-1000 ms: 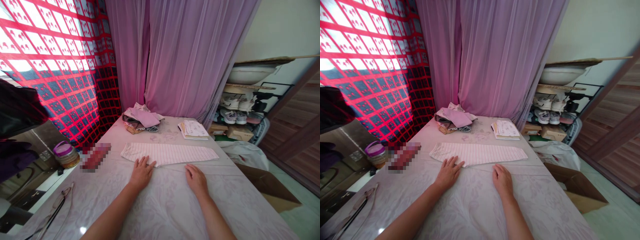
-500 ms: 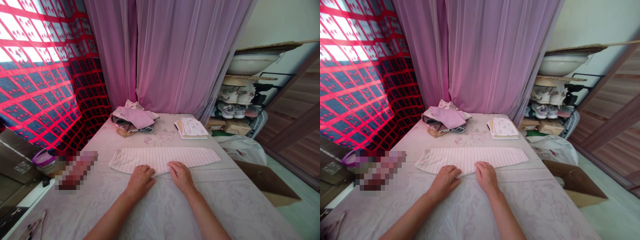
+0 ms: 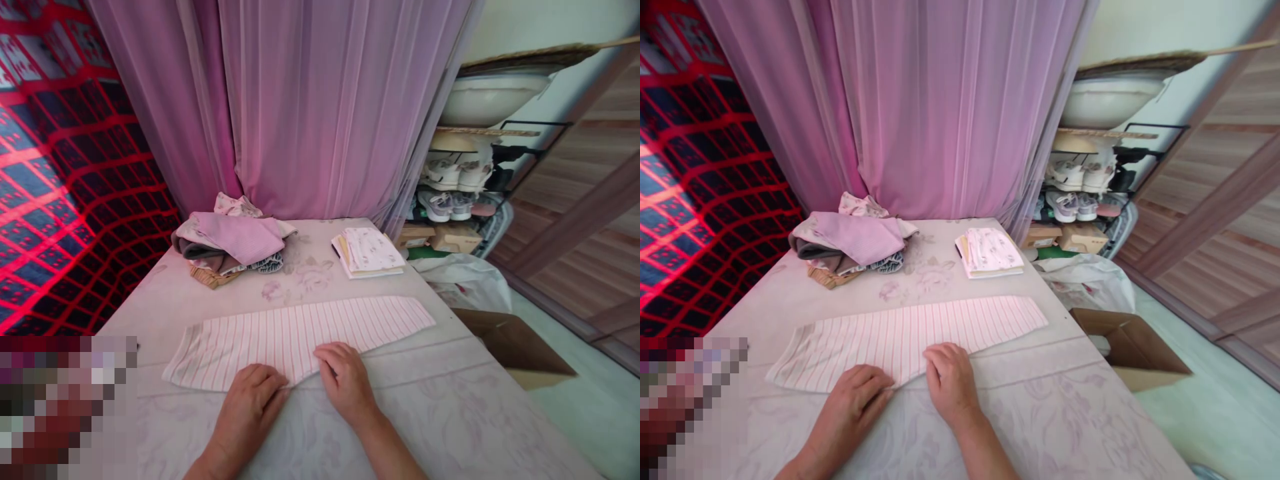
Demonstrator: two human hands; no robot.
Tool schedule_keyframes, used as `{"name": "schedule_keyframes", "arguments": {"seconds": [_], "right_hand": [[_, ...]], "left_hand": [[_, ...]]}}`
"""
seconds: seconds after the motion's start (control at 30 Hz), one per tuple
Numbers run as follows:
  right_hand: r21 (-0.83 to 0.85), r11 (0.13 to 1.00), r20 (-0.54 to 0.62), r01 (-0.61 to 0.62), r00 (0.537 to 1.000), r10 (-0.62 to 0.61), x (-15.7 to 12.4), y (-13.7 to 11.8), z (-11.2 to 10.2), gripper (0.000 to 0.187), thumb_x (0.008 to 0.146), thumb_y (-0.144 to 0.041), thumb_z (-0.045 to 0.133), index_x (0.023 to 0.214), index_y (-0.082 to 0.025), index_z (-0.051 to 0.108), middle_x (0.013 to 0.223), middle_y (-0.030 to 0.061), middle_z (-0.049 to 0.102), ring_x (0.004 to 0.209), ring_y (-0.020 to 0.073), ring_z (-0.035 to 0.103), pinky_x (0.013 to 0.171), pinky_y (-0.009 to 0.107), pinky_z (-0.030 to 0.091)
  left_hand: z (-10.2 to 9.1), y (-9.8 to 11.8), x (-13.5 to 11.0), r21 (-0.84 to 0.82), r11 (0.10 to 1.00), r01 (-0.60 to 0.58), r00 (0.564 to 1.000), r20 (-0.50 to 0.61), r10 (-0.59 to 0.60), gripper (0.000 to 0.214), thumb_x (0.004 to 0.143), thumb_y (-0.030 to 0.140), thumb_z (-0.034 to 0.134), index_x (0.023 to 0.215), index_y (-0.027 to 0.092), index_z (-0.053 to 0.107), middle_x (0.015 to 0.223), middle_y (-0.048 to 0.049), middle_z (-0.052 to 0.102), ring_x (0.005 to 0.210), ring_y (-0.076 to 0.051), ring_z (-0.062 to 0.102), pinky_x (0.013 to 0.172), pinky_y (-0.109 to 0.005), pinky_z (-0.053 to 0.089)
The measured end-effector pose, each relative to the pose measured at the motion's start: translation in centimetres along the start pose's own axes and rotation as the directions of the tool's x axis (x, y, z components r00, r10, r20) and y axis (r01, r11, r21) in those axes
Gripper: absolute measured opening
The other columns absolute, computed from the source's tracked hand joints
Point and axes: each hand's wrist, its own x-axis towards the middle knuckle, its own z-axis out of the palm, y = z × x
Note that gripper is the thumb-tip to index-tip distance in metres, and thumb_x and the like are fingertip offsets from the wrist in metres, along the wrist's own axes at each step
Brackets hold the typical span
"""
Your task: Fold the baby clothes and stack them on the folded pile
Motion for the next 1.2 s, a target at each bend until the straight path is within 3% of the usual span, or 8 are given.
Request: {"name": "schedule_keyframes", "arguments": {"seconds": [0.37,0.6,1.2], "right_hand": [[0.032,0.998,0.019,-0.051,0.999,0.051,0.2,-0.4,-0.3,0.022,0.088,-0.013,0.047,0.092,-0.023,0.066,0.088,0.0032,0.07,0.085,0.0174,0.061,0.078,0.032,0.045],[0.04,0.998,0.04,-0.052,0.998,0.05,0.2,-0.3,-0.4,0.02,0.088,-0.011,0.048,0.094,-0.022,0.064,0.09,0.003,0.069,0.088,0.0175,0.06,0.079,0.033,0.044],[0.066,0.994,0.027,-0.09,0.996,0.088,0.2,0.0,-0.1,0.02,0.087,-0.014,0.049,0.09,-0.023,0.067,0.087,0.0026,0.07,0.085,0.017,0.061,0.076,0.032,0.043]], "left_hand": [[0.1,-0.8,-0.4,0.014,0.997,-0.078,0.995,-0.067,0.079,0.021,0.091,0.034,0.053,0.106,0.033,0.068,0.104,-0.0036,0.069,0.097,-0.021,0.063,0.082,-0.036,0.055],[-0.2,-1.2,-0.3,0.09,0.981,-0.17,0.979,-0.1,0.178,0.024,0.089,0.036,0.058,0.11,0.029,0.067,0.104,-0.0025,0.07,0.098,-0.018,0.064,0.084,-0.029,0.053],[-0.1,-1.1,0.0,0.061,0.985,-0.162,0.977,-0.129,0.169,0.019,0.09,0.035,0.056,0.103,0.03,0.069,0.099,-0.0018,0.07,0.094,-0.019,0.064,0.08,-0.033,0.054]]}}
